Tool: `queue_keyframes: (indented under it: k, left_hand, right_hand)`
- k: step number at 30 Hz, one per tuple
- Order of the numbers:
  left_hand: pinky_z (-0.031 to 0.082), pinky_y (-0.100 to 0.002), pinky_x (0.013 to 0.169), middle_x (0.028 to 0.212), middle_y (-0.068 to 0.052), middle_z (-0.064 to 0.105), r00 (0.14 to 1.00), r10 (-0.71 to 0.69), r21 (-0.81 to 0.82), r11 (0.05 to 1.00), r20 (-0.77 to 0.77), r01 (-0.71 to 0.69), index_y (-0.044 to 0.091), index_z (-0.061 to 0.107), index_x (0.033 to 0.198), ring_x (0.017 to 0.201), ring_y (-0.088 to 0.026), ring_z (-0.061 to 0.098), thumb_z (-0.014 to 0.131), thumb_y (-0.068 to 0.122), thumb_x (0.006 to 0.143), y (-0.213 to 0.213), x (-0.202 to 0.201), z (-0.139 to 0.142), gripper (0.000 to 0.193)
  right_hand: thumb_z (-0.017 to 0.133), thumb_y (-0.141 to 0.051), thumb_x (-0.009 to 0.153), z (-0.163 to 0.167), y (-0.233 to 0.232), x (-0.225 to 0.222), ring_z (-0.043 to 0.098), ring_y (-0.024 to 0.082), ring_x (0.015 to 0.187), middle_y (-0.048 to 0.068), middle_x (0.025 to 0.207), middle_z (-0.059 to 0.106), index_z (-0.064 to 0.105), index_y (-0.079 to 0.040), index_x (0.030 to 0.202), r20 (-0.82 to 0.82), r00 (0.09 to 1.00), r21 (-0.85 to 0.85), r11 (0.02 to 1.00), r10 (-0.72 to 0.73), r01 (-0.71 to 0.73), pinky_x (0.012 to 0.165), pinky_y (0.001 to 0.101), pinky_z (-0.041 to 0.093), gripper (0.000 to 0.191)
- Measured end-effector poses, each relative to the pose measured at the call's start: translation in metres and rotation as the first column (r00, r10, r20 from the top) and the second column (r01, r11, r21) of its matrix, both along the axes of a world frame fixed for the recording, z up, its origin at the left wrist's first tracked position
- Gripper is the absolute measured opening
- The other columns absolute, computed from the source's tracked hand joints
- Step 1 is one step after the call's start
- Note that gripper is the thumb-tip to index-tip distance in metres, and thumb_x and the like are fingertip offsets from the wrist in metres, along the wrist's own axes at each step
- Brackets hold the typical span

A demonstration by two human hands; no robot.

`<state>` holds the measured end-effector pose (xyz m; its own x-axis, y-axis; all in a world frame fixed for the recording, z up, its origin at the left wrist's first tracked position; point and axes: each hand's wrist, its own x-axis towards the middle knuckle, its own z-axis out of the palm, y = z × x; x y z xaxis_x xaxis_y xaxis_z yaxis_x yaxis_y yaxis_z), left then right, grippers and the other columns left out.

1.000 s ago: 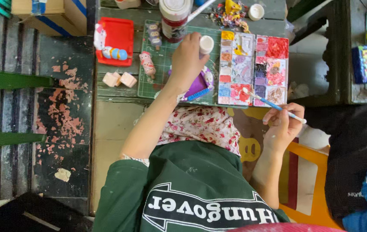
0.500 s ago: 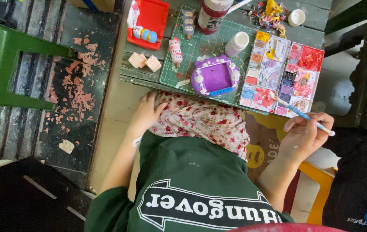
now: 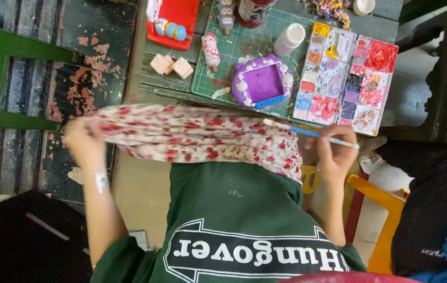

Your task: The person paints small figurines using a brush and acrylic paint. They dip the brush into a paint palette, apply paint to the figurines, and place them on a red tray. They also handle a purple container and small wooden blocks, arranging them on the table.

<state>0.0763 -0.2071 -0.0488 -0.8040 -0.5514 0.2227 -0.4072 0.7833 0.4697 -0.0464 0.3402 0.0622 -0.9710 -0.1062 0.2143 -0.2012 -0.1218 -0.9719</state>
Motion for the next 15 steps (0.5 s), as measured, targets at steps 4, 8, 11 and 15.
queue_keyframes:
  k: [4, 8, 11, 15]
  left_hand:
    - [0.052, -0.047, 0.093, 0.109, -0.020, 0.069, 0.915, -0.181, 0.010, 0.982, 0.361, 0.190, 0.004, 0.070, 0.113, 0.103, -0.040, 0.066, 0.080, 0.022, 0.086, 0.064, -0.016, -0.014, 0.034]
    - [0.048, -0.050, 0.095, 0.130, -0.013, 0.066, 0.906, -0.375, 0.161, 0.924, 0.195, 0.347, 0.010, 0.070, 0.122, 0.114, -0.035, 0.062, 0.073, 0.028, 0.092, 0.165, -0.037, 0.013, 0.036]
    - [0.041, -0.047, 0.103, 0.125, -0.007, 0.068, 0.687, -0.721, 0.142, 0.673, -0.093, 0.726, 0.010, 0.072, 0.121, 0.118, -0.027, 0.060, 0.070, 0.023, 0.092, 0.219, -0.061, 0.034, 0.033]
    - [0.041, -0.045, 0.095, 0.100, 0.000, 0.070, 0.559, -0.827, 0.121, 0.561, 0.060, 0.819, 0.013, 0.076, 0.099, 0.103, -0.024, 0.064, 0.072, 0.023, 0.085, 0.246, -0.090, 0.038, 0.018]
  right_hand:
    - [0.060, 0.000, 0.107, -0.005, -0.003, 0.012, 0.064, 0.015, 0.081, 0.011, 0.097, 0.066, 0.050, -0.003, 0.111, 0.083, 0.996, 0.072, 0.997, 0.029, -0.035, 0.073, 0.0291, 0.055, 0.011]
    - [0.061, 0.000, 0.104, -0.015, 0.012, 0.022, 0.066, 0.013, 0.082, 0.010, 0.100, 0.066, 0.051, -0.004, 0.109, 0.146, 0.988, 0.165, 0.986, -0.058, 0.034, 0.069, 0.0266, 0.055, 0.013]
    - [0.061, 0.001, 0.104, -0.030, 0.024, 0.025, 0.067, 0.013, 0.085, 0.008, 0.101, 0.065, 0.051, -0.004, 0.111, 0.160, 0.984, 0.198, 0.979, -0.076, 0.043, 0.074, 0.0271, 0.058, 0.013]
    - [0.062, 0.002, 0.104, -0.058, 0.022, 0.030, 0.066, 0.013, 0.085, 0.008, 0.099, 0.065, 0.053, -0.003, 0.113, 0.189, 0.978, 0.201, 0.978, -0.085, 0.046, 0.074, 0.0269, 0.056, 0.013]
